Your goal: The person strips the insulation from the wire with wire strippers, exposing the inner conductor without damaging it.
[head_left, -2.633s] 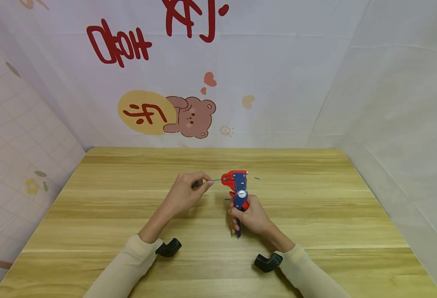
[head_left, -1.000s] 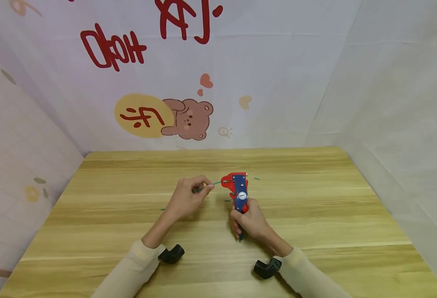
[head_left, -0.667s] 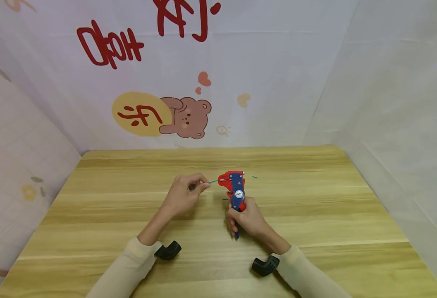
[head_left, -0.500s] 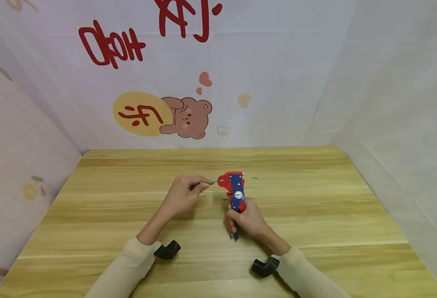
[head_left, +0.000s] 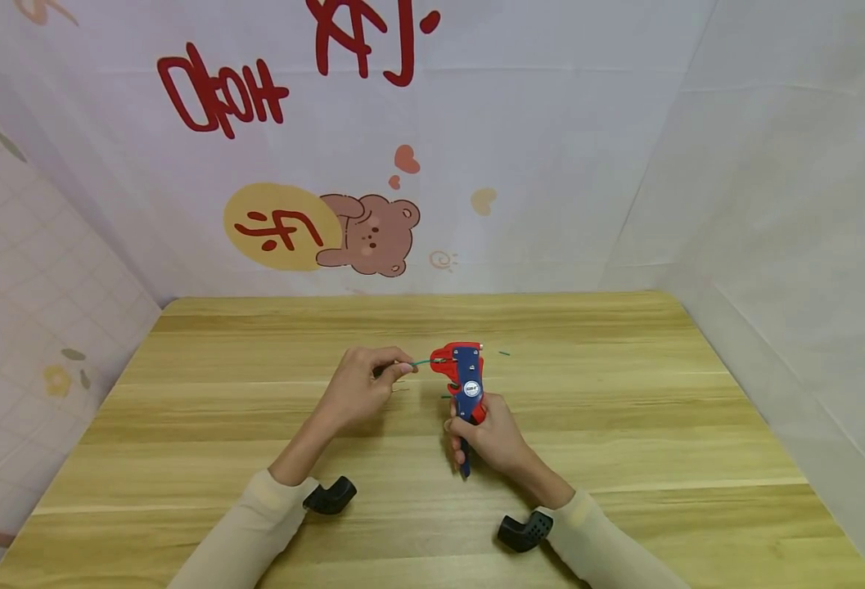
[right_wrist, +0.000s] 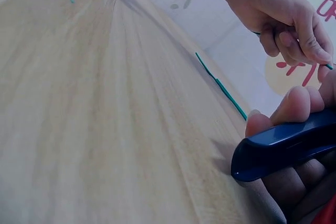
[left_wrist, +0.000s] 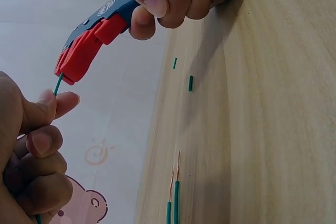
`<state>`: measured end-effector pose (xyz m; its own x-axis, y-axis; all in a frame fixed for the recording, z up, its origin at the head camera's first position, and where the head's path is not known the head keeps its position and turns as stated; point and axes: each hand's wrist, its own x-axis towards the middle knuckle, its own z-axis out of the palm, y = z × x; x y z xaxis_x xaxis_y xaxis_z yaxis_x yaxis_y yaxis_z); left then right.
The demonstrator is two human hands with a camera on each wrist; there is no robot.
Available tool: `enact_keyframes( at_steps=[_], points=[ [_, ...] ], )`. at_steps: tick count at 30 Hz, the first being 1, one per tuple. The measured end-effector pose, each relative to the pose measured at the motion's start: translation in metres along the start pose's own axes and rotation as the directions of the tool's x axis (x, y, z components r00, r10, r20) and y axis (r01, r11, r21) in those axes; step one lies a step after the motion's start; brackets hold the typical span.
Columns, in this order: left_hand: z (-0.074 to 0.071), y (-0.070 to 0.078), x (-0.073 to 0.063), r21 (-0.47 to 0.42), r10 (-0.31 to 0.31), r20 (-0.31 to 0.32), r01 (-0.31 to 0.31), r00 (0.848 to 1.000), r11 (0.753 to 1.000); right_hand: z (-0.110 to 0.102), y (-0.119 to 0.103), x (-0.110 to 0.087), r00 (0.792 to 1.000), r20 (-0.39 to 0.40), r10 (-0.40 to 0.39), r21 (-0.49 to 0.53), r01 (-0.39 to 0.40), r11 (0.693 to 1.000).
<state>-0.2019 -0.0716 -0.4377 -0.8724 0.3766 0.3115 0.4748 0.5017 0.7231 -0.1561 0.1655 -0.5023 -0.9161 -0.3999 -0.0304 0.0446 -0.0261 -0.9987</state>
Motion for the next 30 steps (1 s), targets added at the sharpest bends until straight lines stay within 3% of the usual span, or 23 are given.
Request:
enact_keyframes(
  at_steps=[30],
  points=[
    [-0.0032, 0.0, 0.0007, 0.017, 0.055, -0.021, -0.055, 0.998, 0.998, -0.0005, 0.0009, -0.0006, 1.0, 0.0, -0.017, -0.025, 0.017, 1.0]
  ],
)
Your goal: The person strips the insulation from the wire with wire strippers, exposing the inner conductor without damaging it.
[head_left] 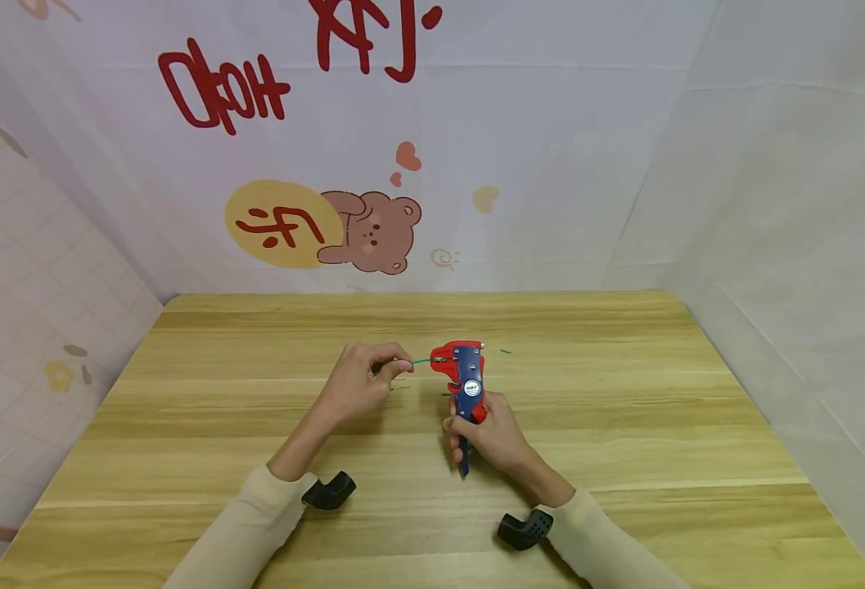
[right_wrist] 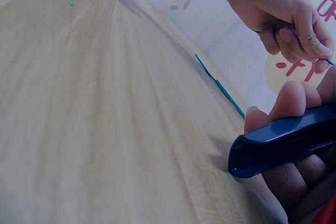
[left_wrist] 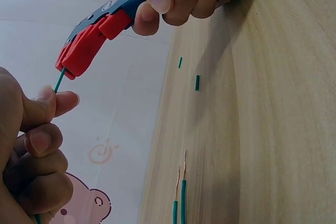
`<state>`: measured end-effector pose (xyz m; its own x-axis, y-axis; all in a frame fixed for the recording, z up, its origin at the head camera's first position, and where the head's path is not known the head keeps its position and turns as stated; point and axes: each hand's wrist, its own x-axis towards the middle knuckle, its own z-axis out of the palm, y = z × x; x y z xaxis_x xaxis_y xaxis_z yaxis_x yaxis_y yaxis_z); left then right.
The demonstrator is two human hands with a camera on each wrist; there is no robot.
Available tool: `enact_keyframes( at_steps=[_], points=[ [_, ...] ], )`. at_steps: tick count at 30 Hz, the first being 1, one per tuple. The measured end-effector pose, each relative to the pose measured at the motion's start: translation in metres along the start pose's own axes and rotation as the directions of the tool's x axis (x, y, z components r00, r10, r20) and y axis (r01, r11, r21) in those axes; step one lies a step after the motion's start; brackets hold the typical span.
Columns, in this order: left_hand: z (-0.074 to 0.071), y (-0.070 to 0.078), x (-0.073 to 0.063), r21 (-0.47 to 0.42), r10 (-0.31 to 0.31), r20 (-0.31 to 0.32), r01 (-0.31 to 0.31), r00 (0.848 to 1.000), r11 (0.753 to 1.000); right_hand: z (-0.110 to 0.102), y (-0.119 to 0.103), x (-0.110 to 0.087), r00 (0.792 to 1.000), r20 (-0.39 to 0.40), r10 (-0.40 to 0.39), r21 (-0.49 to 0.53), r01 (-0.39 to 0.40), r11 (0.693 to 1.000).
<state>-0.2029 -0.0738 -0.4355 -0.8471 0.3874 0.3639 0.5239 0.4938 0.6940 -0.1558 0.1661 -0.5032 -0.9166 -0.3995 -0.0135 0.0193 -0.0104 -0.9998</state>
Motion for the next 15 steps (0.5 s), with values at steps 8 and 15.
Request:
enact_keyframes(
  at_steps=[8, 15],
  points=[
    [-0.0023, 0.0, 0.0004, -0.007, 0.01, 0.01, -0.01, 1.0, 1.0, -0.0008, -0.0003, -0.0003, 1.0, 0.004, 0.0, 0.023, 0.0, 1.0],
    [-0.0047, -0.001, 0.0009, -0.016, 0.003, 0.026, -0.003, 1.0, 1.0, -0.0008, -0.0009, 0.0004, 1.0, 0.011, 0.002, 0.027, -0.002, 1.0]
  ],
)
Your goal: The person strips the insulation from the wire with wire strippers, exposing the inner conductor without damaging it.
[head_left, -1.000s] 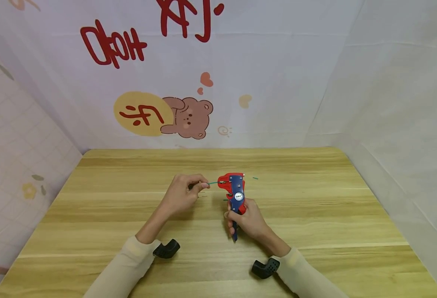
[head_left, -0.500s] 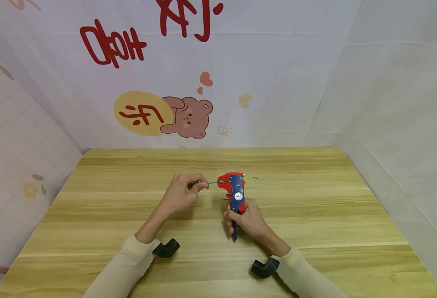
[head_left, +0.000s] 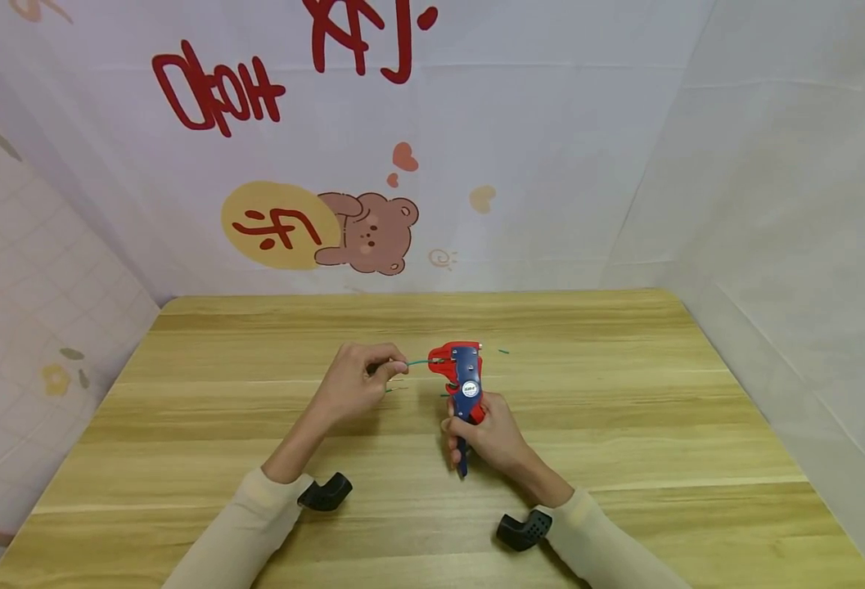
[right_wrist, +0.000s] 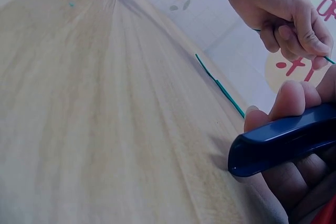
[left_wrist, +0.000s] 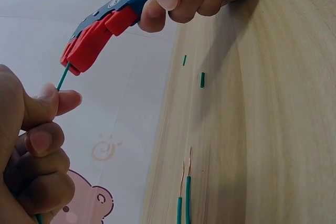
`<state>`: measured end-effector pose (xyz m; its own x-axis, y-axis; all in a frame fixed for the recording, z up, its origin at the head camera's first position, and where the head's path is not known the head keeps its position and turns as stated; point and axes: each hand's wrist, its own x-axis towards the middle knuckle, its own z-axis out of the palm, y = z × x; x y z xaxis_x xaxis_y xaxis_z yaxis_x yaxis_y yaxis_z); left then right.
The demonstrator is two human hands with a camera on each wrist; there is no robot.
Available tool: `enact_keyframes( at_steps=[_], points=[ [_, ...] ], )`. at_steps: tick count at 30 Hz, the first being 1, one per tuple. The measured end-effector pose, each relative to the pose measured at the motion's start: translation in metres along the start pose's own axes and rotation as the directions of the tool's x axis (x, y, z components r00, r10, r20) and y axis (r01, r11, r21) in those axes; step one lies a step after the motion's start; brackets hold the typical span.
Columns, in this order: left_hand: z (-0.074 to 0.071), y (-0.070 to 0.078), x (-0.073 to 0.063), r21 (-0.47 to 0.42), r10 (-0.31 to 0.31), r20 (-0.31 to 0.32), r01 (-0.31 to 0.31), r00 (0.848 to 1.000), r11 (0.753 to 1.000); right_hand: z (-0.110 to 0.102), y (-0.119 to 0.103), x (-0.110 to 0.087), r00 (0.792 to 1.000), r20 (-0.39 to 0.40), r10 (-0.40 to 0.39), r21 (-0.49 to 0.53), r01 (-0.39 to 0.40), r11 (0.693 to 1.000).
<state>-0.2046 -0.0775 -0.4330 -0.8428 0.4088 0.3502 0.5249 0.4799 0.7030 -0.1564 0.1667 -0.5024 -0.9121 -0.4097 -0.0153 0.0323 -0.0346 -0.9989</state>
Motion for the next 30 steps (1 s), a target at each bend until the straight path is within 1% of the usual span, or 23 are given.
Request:
enact_keyframes(
  at_steps=[12, 30],
  points=[
    [-0.003, -0.0009, 0.0002, -0.011, 0.016, 0.013, -0.016, 1.0, 1.0, 0.0007, -0.0016, -0.0005, 1.0, 0.002, 0.005, -0.006, -0.005, 1.0],
    [-0.0073, -0.0006, 0.0002, -0.034, -0.015, 0.044, 0.016, 0.999, 0.999, 0.0011, -0.0008, 0.0007, 1.0, 0.013, 0.005, 0.002, -0.005, 1.0]
  ],
)
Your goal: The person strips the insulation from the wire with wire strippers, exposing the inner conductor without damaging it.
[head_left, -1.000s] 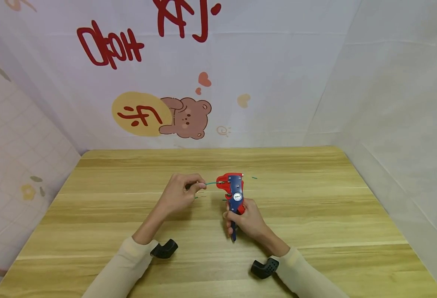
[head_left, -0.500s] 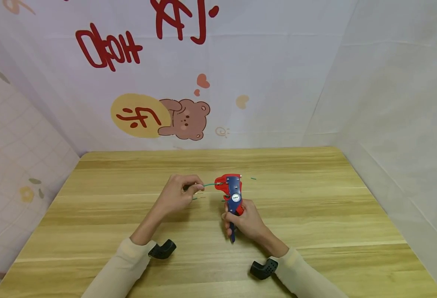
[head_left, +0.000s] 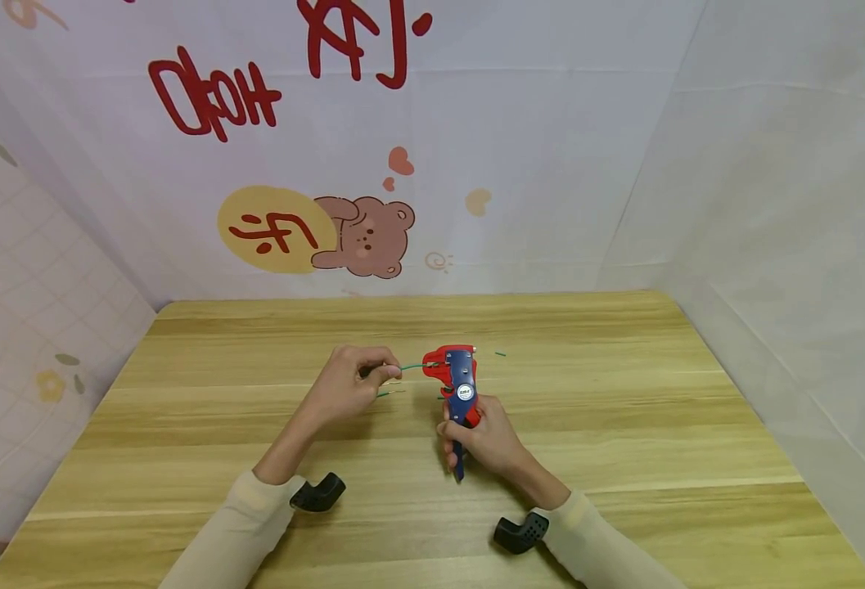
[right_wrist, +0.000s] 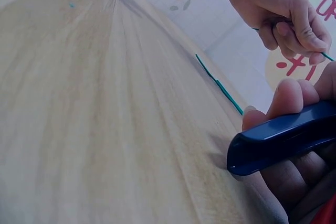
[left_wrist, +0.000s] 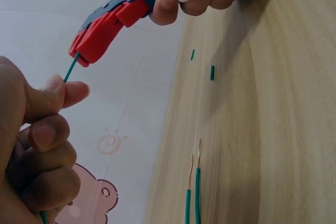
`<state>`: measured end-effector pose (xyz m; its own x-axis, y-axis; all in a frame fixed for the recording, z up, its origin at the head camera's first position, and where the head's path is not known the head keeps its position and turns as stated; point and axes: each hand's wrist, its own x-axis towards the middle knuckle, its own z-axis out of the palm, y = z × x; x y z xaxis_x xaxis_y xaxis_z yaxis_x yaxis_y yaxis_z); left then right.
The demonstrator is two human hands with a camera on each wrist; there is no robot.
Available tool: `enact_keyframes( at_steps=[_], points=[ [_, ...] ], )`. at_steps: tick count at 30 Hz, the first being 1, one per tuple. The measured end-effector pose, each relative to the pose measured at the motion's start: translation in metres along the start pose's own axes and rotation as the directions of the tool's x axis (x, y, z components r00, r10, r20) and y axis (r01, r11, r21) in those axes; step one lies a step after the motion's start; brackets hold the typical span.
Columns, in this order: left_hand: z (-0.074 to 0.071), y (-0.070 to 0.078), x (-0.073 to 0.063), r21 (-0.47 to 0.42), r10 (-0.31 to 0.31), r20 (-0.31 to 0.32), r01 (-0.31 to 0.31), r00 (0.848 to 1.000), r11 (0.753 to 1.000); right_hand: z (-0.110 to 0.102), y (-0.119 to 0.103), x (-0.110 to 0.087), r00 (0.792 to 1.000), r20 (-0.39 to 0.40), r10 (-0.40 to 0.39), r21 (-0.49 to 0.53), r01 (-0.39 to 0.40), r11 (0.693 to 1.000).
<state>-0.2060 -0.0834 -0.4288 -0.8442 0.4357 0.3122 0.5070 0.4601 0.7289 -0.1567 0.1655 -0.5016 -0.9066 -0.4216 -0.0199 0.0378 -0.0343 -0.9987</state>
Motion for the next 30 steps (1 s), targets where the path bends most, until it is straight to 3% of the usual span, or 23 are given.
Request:
enact_keyframes(
  at_steps=[30],
  points=[
    [-0.0063, 0.0012, -0.0011, -0.021, -0.024, 0.046, 0.025, 0.999, 0.999, -0.0003, 0.0004, -0.0015, 1.0, 0.007, 0.003, 0.014, -0.003, 1.0]
  ],
)
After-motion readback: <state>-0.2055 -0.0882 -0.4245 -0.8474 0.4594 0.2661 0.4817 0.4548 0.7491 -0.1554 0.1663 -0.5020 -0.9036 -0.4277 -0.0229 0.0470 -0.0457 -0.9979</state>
